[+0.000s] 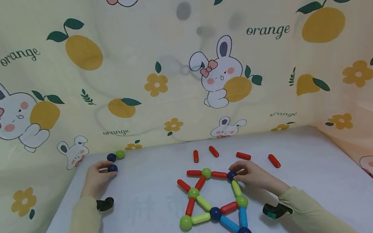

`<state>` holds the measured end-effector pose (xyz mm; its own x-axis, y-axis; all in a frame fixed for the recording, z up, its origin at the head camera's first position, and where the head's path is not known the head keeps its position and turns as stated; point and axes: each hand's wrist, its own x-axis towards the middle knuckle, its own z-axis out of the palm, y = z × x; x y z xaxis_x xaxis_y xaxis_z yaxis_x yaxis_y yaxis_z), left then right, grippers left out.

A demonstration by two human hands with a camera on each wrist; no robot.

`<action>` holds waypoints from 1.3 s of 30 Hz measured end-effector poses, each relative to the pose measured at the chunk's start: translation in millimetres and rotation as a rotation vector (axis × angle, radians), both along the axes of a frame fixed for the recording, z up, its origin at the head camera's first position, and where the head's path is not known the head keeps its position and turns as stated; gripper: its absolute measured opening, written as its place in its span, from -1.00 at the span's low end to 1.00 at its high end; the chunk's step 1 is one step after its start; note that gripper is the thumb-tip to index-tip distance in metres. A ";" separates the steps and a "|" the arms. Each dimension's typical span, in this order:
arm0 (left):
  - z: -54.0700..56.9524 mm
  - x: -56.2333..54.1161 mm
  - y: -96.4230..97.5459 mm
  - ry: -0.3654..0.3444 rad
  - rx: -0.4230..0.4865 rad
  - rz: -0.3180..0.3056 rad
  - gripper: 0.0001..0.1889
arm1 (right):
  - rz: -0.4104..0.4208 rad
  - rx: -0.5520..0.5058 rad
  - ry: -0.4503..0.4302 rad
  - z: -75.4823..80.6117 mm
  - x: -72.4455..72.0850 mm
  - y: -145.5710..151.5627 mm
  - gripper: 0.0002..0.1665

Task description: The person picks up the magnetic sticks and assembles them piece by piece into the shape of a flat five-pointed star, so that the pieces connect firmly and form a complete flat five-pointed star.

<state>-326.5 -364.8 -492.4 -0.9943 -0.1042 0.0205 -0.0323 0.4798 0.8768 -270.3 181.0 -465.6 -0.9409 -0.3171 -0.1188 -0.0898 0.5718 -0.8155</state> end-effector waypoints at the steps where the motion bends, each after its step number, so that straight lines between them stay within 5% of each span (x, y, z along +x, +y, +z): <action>1: 1.0 0.7 2.5 0.003 -0.020 -0.001 -0.48 | 0.003 0.001 0.001 0.8 0.6 0.3 -0.64; 15: 12.7 19.0 42.1 0.004 -0.125 -0.030 -0.57 | -0.021 0.007 -0.013 -0.7 0.8 3.0 -0.63; 25: 9.8 31.2 102.3 -0.085 0.145 -0.136 -0.56 | -0.032 0.013 -0.010 -4.1 -0.4 4.1 -0.63; 39: 10.1 39.2 172.6 -0.174 0.326 -0.186 -0.62 | -0.024 0.006 -0.014 -6.5 -3.0 2.2 -0.63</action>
